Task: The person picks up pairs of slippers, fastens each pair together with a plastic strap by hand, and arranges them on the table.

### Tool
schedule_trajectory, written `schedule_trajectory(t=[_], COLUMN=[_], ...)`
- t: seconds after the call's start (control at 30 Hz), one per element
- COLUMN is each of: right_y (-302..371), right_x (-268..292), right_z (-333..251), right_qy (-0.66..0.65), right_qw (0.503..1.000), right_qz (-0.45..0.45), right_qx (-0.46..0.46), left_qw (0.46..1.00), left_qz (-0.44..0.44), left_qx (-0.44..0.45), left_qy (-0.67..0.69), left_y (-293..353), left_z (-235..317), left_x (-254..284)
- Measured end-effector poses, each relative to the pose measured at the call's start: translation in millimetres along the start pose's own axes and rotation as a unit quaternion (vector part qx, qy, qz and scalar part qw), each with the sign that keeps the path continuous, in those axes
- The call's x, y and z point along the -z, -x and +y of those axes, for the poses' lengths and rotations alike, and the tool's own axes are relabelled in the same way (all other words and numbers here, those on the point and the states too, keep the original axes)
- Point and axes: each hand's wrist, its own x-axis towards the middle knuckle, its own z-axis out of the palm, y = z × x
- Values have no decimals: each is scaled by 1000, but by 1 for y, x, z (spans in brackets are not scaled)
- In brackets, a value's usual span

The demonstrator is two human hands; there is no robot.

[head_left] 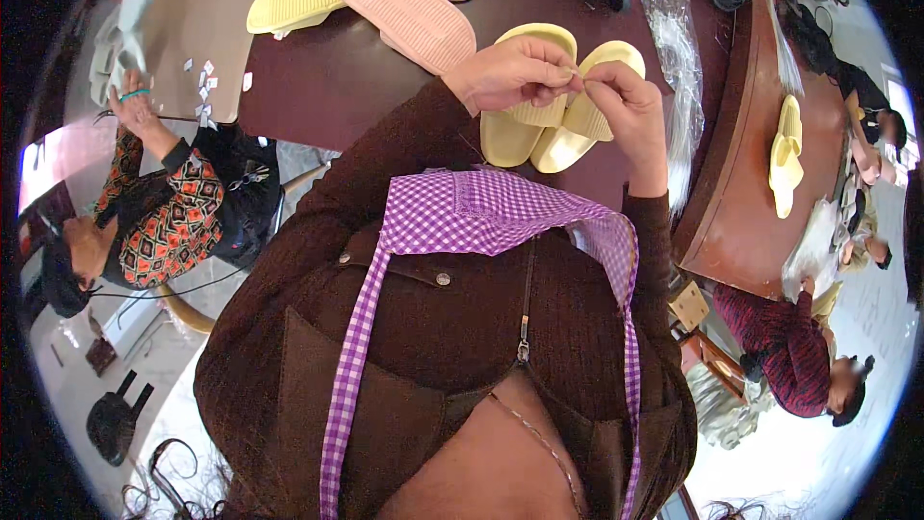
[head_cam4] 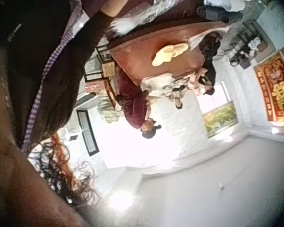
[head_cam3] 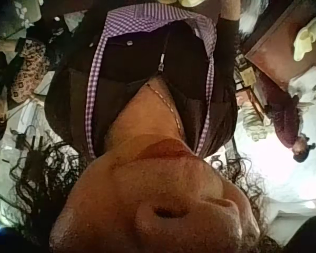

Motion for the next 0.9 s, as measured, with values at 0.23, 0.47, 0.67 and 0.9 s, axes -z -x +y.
schedule_trajectory(t=[0.23,0.47,0.67,0.9], right_y=[-5,-4,22,-9], right_x=[0,-2,-51,-72], right_z=[3,45,115,118], right_qy=[-24,166,184,-282], right_qw=[1000,933,969,885], right_qz=[-5,316,153,161], right_qx=[13,43,-53,-333], left_qw=[997,941,781,526], left_qz=[62,245,332,284], left_qx=[4,-89,-126,-125], left_qy=[-39,-217,-514,-792], left_y=[-3,-18,-20,11], left_z=[2,-9,-11,8], left_x=[-13,19,51,50])
